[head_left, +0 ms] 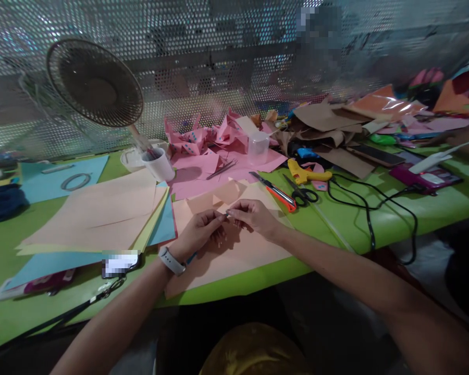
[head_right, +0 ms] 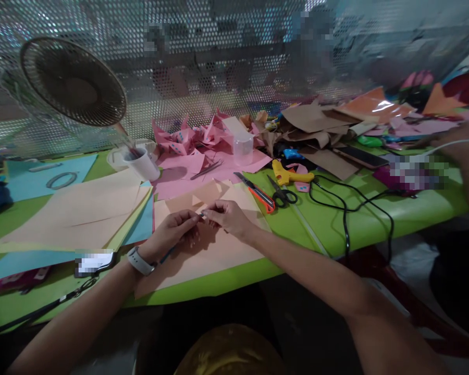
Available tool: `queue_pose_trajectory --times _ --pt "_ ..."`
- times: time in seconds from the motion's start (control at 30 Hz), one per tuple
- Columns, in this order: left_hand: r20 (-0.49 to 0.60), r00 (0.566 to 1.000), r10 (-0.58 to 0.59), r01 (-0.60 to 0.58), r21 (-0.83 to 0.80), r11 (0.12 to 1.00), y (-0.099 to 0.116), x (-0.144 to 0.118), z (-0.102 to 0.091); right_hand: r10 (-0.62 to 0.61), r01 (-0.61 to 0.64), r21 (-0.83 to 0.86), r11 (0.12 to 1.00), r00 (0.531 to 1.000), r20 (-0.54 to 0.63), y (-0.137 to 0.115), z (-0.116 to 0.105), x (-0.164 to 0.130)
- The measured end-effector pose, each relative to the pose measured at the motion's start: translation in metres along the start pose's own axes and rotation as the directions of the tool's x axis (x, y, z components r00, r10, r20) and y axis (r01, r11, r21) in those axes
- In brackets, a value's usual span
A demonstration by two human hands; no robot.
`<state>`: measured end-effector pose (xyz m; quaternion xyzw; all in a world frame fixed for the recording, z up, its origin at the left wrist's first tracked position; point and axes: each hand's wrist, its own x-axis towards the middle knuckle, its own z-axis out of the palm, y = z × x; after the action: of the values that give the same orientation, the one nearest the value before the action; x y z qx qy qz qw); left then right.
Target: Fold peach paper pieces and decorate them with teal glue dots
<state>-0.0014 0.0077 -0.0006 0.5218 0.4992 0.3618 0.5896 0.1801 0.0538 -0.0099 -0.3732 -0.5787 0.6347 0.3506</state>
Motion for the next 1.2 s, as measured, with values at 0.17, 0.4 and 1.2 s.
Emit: queue_pose_trajectory --times 0.17,0.4,1.2 --pt "-0.004 1.0 0.023 -0.023 -0.015 1.0 0.0 0.0 -0.001 0.043 -0.042 0.029 0.999 0.999 -0.019 -0.002 -0.001 0.0" --pt "-0.016 1.0 0.024 -0.024 -0.002 1.0 0.001 0.0 0.0 0.05 -0.05 0.041 0.998 0.998 -0.022 0.002 -0.001 0.004" --pt "-0.045 0.999 0.009 -0.007 0.042 0.999 0.002 0.003 -0.005 -0.152 -0.371 -0.928 -0.026 0.919 -0.363 -0.049 -0.134 -0.039"
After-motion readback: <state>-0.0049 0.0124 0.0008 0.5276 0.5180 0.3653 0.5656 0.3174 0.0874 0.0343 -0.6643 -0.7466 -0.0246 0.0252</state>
